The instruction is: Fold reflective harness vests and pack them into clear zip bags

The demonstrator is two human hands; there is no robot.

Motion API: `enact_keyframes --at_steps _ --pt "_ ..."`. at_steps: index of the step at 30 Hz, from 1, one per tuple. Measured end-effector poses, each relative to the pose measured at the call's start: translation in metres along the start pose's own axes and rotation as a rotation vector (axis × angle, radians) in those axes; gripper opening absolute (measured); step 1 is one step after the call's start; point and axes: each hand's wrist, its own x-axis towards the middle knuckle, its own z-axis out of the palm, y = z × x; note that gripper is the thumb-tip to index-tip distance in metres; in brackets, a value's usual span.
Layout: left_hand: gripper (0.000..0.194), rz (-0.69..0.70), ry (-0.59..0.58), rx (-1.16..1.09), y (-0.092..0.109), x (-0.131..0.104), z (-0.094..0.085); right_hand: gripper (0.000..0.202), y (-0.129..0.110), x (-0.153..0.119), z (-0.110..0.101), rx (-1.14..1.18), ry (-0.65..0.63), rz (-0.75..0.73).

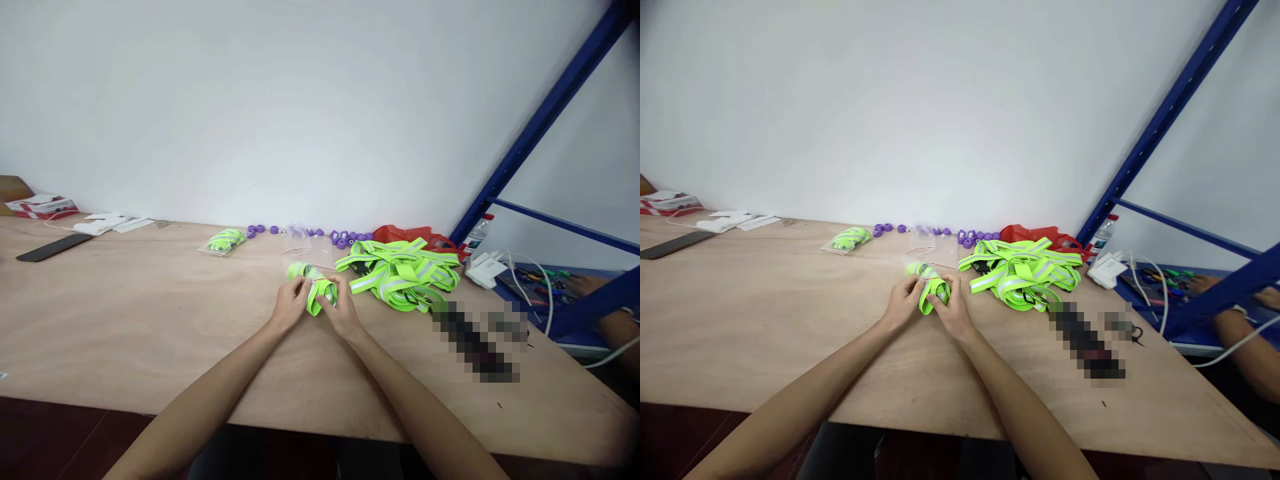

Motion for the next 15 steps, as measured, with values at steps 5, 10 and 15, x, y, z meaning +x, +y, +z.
enact_keyframes --at_steps 5,10,15 --pt "0.034 -0.001 0.018 0.048 0.007 0.001 -0.002 0.039 -0.001 0.0 -0.004 -0.107 -0.036 0.035" --pt "0.034 0.006 0.013 0.18 0.007 0.004 -0.005 0.062 -0.007 -0.001 -0.002 -0.128 -0.123 0.069" --pt "0.024 -0.009 -0.078 0.296 0.009 0.009 -0.014 0.052 -0.003 0.001 -0.003 0.065 -0.105 0.23"
